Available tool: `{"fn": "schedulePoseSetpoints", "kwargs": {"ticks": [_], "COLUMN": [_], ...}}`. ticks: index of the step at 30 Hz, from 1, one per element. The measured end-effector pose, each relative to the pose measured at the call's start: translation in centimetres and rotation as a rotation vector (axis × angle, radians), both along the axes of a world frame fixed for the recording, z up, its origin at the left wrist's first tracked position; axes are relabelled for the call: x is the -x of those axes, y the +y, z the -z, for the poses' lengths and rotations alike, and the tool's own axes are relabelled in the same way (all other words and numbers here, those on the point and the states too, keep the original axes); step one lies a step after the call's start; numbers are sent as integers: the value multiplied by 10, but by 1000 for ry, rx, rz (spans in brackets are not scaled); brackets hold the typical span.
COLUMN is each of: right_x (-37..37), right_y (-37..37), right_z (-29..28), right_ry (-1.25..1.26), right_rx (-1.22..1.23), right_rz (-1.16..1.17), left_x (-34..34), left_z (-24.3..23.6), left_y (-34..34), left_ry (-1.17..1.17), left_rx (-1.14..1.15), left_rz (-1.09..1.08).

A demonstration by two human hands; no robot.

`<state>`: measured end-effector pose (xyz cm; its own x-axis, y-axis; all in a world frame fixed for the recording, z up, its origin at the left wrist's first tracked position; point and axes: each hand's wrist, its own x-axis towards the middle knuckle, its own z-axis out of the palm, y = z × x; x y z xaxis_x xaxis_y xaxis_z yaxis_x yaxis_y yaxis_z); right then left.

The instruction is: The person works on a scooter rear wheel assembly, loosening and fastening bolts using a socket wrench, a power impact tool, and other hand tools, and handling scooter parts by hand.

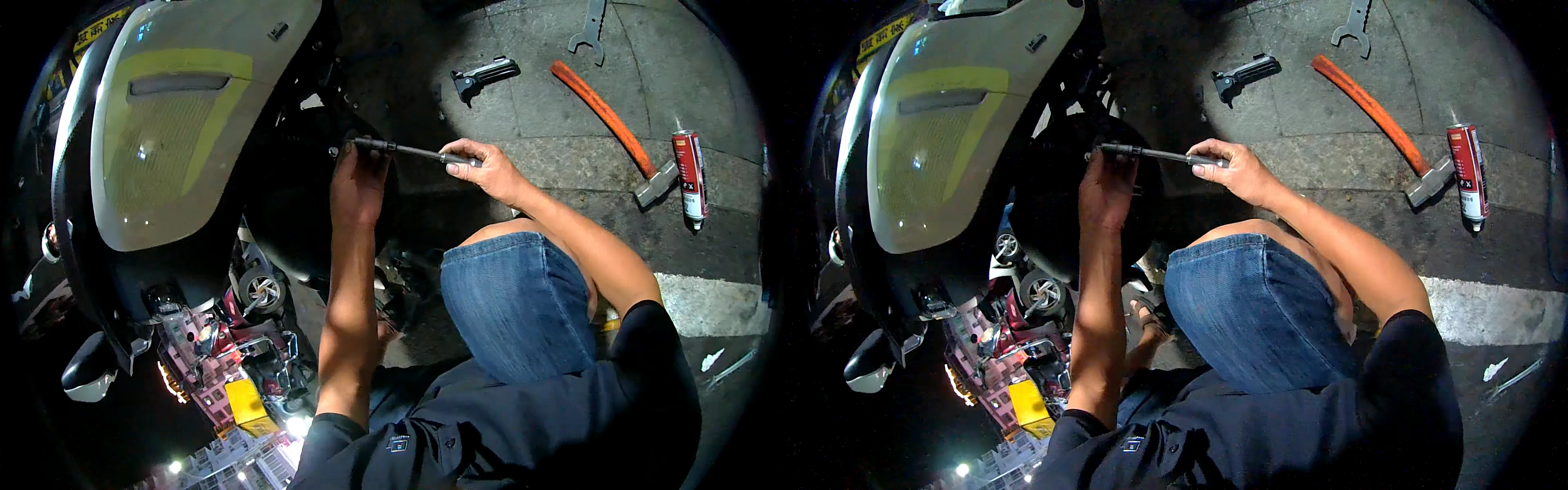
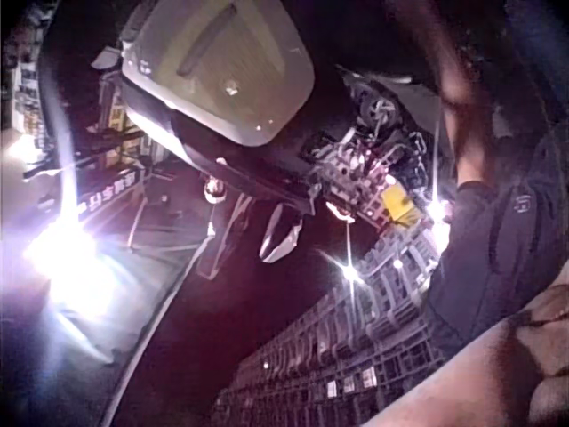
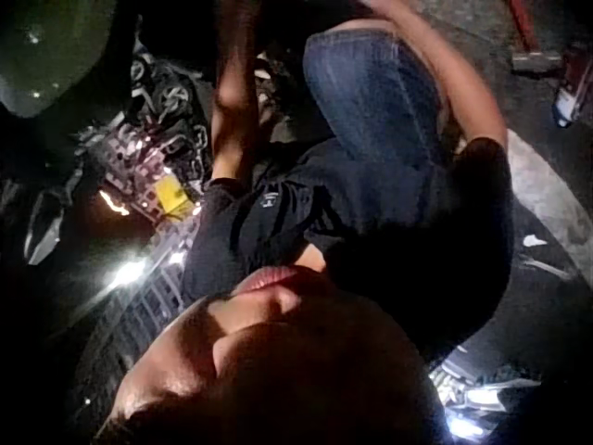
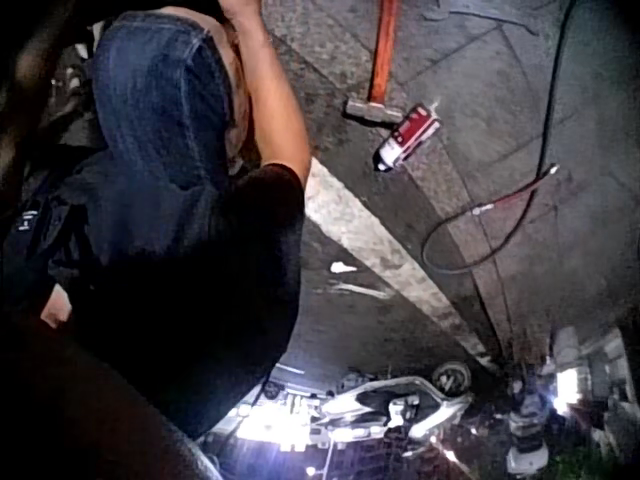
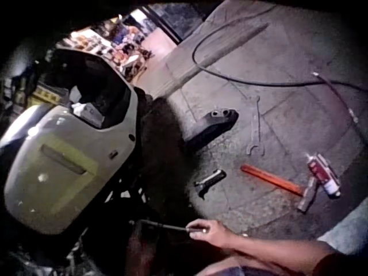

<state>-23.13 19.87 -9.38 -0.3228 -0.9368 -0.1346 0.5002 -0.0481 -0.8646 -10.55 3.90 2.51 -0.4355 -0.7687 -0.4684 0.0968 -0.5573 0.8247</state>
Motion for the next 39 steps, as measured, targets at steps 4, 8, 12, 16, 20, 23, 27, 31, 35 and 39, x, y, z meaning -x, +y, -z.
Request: {"fn": "schedulePoseSetpoints", "kwargs": {"ticks": [4,8,12,16,20,23,27,31,35,39], "right_x": [2,9,12,16,20,26,20,11,5,1], "right_y": [-12,-22,-27,-23,-18,-12,-17,-12,-14,-23], "right_z": [5,2,-3,-4,6,16,18,23,29,31], "right_ry": [-53,-22,-60,-73,-6,-6,-2,-28,-71,-55], "right_rx": [37,87,118,100,91,45,37,25,1,-43], "right_rz": [36,32,26,40,118,140,136,167,137,114], "left_x": [0,11,13,17,42,74,101,91,90,90], "left_z": [-9,-30,-39,-55,-81,-81,-69,-50,-47,-44], "left_y": [-12,-11,-18,-27,-55,-84,-129,-139,-150,-161], "left_ry": [76,11,-22,-169,-874,-1271,-2012,-2115,-2025,-1982], "left_rx": [-49,39,35,37,862,1410,1203,1087,1027,920], "left_rz": [161,242,297,202,567,1060,1632,1775,1880,1888]}}
